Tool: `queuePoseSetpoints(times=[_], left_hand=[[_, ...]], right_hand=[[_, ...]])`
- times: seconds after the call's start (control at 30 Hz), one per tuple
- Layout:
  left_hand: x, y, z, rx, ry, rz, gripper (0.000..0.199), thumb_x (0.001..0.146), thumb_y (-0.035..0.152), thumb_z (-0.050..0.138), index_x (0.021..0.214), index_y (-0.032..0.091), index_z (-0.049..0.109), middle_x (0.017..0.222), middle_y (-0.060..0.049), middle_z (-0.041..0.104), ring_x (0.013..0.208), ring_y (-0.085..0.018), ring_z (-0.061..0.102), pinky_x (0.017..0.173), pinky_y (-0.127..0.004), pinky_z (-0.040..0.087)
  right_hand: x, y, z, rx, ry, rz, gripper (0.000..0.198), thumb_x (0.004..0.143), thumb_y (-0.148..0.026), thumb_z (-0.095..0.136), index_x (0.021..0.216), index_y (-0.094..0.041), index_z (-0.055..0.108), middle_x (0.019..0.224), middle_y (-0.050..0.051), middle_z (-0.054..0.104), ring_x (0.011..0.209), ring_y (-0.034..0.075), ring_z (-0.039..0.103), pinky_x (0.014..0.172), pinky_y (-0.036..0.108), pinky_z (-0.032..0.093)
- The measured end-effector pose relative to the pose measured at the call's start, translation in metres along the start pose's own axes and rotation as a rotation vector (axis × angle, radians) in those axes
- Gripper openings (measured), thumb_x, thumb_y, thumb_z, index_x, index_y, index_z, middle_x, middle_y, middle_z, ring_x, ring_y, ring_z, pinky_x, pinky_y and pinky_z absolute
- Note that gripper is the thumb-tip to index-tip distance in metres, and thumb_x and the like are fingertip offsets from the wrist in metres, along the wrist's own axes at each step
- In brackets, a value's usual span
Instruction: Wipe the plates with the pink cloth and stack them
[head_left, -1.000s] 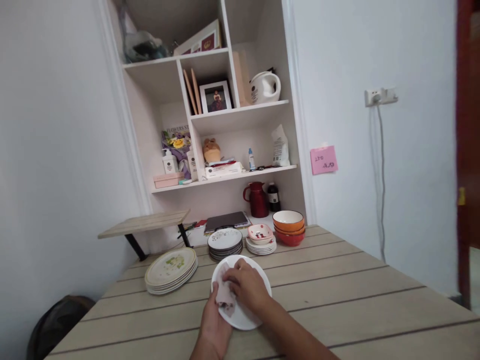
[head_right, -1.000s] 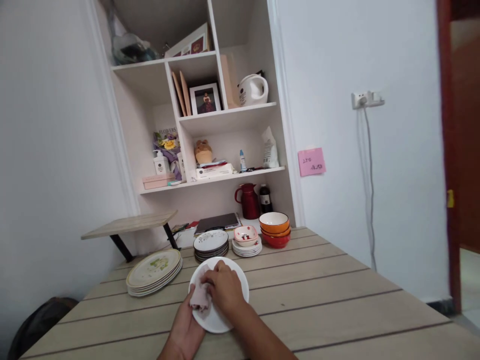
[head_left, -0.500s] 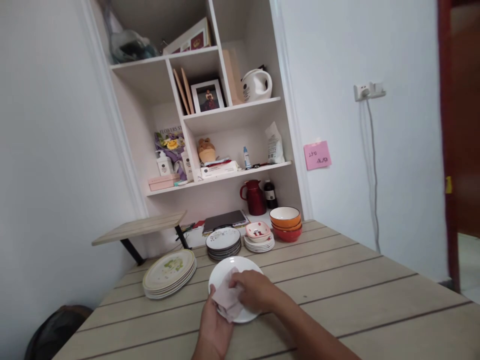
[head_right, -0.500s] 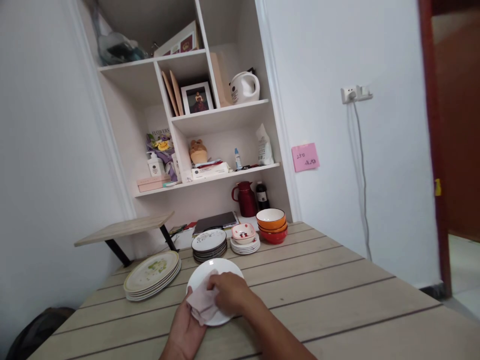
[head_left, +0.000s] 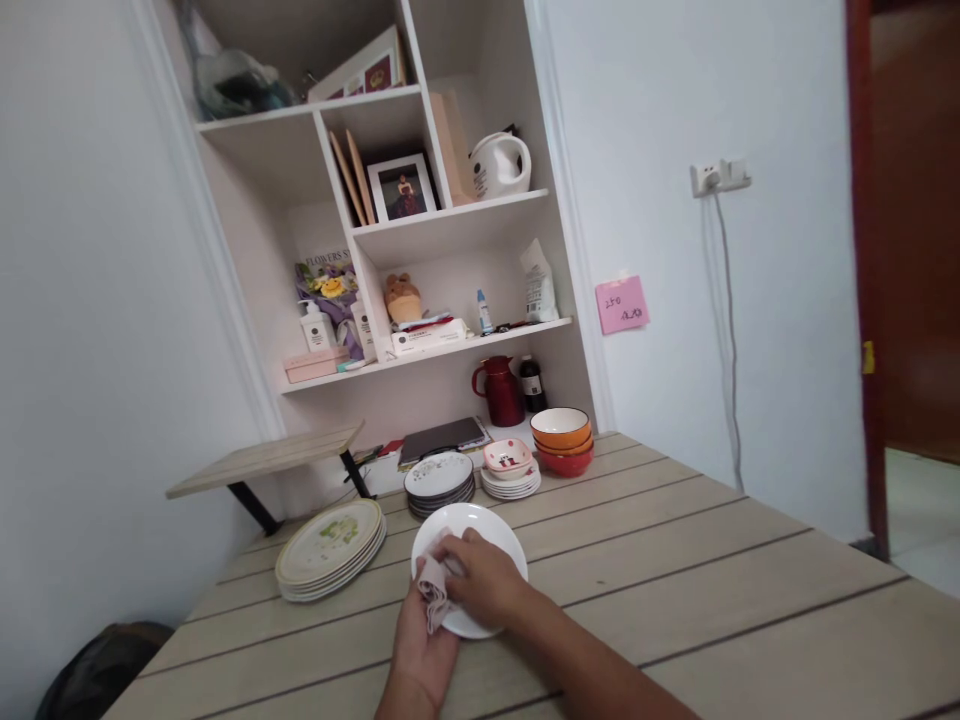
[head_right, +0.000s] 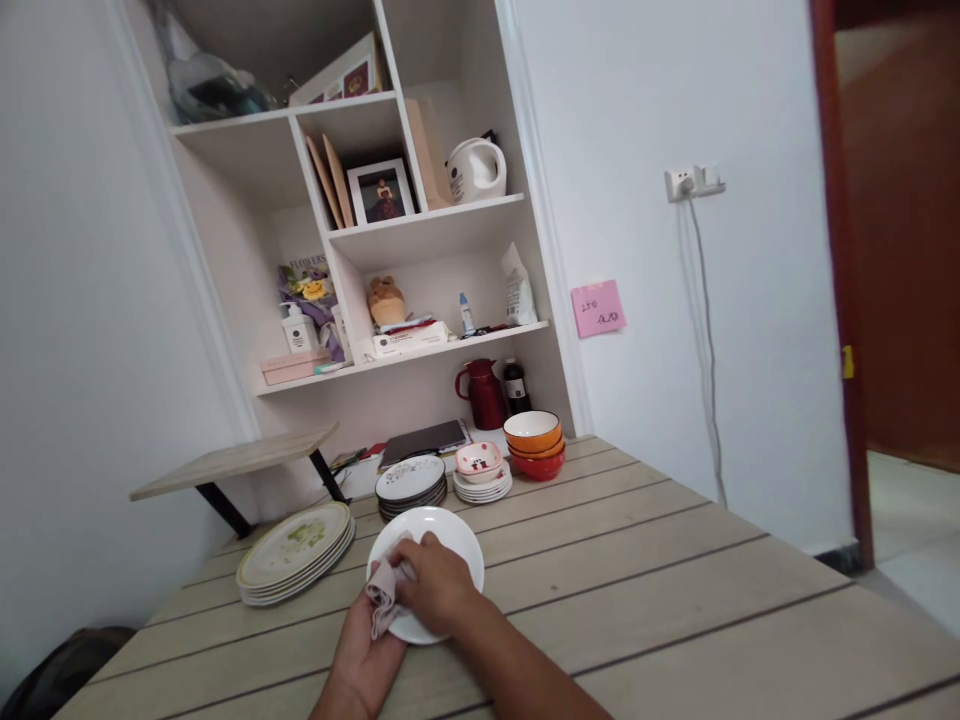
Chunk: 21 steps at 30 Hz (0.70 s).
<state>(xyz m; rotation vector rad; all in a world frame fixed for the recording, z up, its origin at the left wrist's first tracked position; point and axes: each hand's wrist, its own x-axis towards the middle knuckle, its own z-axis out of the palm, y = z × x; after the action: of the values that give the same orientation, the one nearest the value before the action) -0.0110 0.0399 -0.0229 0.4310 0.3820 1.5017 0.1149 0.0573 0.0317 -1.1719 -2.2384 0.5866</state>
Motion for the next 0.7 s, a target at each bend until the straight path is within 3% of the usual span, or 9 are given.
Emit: queuePoseSetpoints(times=[0.13,0.33,0.43,0.57,0.7], left_hand=[[0.006,0.001,-0.009,0.022,0.051,0.015,0.034,0.094,0.018,0.042,0.11,0.015,0.071,0.092,-0.013,0.076,0.089,-0.023,0.072,0.1,-0.044,0.046],[0.01,0.002,-0.022,0.092,-0.152,-0.054,0.039,0.096,0.035,0.043,0.111,0.012,0.071,0.107,-0.017,0.072,0.111,-0.028,0.064,0.11,-0.046,0.034],[0.011,0.0,-0.023,0.076,-0.182,-0.073,0.039,0.096,0.036,0.043,0.11,0.013,0.071,0.107,-0.016,0.073,0.115,-0.028,0.061,0.111,-0.046,0.033],[0.005,-0.001,-0.01,0.073,-0.058,-0.061,0.035,0.095,0.033,0.046,0.107,0.013,0.071,0.101,-0.016,0.074,0.11,-0.029,0.064,0.106,-0.047,0.04],[-0.009,0.001,0.007,0.137,0.07,-0.082,0.028,0.092,0.028,0.051,0.093,0.01,0.072,0.087,-0.014,0.076,0.089,-0.027,0.072,0.09,-0.043,0.052]], right_hand=[[0.005,0.002,-0.001,-0.004,0.033,0.058,0.037,0.077,-0.036,0.059,0.114,-0.036,0.06,0.112,0.003,0.06,0.094,0.02,0.06,0.073,0.029,0.036],[0.009,0.017,-0.013,-0.057,0.013,0.177,0.041,0.07,-0.045,0.066,0.108,-0.031,0.06,0.103,0.004,0.067,0.093,0.025,0.061,0.069,0.031,0.035],[0.007,0.025,-0.021,-0.076,-0.033,0.197,0.04,0.065,-0.045,0.07,0.1,-0.028,0.06,0.095,0.004,0.069,0.087,0.025,0.062,0.065,0.03,0.034],[0.002,0.027,-0.027,-0.08,-0.108,0.135,0.039,0.061,-0.043,0.073,0.094,-0.027,0.061,0.091,0.004,0.069,0.083,0.024,0.061,0.062,0.029,0.034],[-0.003,0.02,-0.021,-0.044,-0.195,-0.014,0.038,0.058,-0.037,0.075,0.093,-0.026,0.063,0.085,0.002,0.069,0.079,0.023,0.06,0.061,0.028,0.033]])
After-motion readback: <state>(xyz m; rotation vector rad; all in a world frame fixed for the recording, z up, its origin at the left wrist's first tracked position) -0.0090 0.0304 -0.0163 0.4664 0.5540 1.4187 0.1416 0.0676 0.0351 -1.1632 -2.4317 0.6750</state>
